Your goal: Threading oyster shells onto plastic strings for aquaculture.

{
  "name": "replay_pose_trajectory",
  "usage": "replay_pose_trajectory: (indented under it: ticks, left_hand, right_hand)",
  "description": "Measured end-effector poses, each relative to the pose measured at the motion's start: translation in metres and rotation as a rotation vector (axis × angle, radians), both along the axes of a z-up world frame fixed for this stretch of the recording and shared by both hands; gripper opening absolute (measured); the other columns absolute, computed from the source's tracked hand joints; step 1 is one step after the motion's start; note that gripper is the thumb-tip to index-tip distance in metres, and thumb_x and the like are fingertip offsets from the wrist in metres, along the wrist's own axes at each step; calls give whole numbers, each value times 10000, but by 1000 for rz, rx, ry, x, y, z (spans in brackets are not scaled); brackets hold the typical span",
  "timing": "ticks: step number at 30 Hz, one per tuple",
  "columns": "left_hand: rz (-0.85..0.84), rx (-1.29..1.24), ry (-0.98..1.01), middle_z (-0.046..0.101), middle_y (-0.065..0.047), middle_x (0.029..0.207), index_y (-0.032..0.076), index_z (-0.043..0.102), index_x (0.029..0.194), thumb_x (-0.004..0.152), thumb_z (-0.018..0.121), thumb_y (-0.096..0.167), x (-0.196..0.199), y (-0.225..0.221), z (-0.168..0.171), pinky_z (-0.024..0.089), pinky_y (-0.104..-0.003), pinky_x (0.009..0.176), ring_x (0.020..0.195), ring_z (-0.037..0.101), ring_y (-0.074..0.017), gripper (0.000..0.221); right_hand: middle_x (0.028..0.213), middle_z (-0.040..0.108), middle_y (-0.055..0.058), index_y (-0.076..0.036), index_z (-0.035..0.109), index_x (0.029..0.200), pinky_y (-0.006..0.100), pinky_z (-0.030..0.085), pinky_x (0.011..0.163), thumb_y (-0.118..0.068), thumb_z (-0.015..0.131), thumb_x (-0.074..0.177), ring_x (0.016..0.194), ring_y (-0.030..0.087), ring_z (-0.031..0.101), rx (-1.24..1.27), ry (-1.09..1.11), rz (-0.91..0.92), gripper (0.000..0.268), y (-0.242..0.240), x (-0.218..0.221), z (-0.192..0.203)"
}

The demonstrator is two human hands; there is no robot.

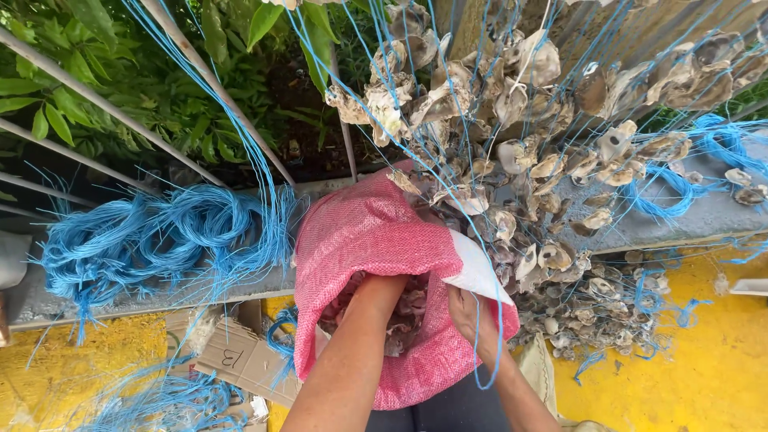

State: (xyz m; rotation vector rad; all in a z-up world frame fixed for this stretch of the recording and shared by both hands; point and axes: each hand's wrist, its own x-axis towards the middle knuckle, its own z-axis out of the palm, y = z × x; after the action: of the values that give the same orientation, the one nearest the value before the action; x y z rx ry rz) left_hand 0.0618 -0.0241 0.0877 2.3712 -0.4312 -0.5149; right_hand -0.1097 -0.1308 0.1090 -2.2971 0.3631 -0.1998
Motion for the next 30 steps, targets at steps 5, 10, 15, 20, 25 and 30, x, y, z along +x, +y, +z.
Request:
replay_pose_trajectory:
  ticks: [5,10,15,20,25,30]
  left_hand:
    - [78,-5,75,568,-106,1445,154,615,1361,888,629,399,-7,6,40,389,-427,1136,1382,489,-287,533]
    - [151,-5,156,553,-96,1464,162,607,1378,883,639,439,-18,22,75,381,-420,1140,1392,475,-278,568]
    - [233,0,234,538,-86,1483,170,598,1396,879,649,479,-28,43,114,373,-412,1144,1403,460,-270,604]
    - [319,20,324,523,-76,1502,178,590,1413,875,658,519,-47,67,155,365,-405,1149,1413,445,-261,641]
    - [456,-200,510,695,-39,1274,158,686,1289,855,668,502,-56,82,194,474,-381,1005,1161,638,-204,554]
    - [493,-407,546,734,-61,1162,122,728,1234,865,679,391,-73,96,206,509,-371,915,1022,665,-199,459]
  right_hand:
    - [1226,662,270,8,603,1269,498,451,995,-109,523,999,1169,442,607,59,-182,10,305,1,4,-18]
    - [1150,693,230,-29,631,1231,473,492,967,-151,517,1019,1108,401,653,-35,19,-47,270,-27,3,-105]
    - [1125,680,284,29,642,1185,510,503,857,-117,545,987,1056,476,639,-19,-210,-60,264,-34,9,-97]
    - [1065,721,189,-72,681,1084,466,518,901,-179,529,975,1039,391,675,-178,56,-21,215,-69,0,-155]
    - [1202,678,230,-39,646,1225,506,477,996,-166,533,975,1143,428,623,-358,-138,37,303,-76,17,-129]
    - [1263,648,270,20,622,1270,539,461,1037,-129,531,956,1180,463,603,-504,-294,98,359,-86,39,-117]
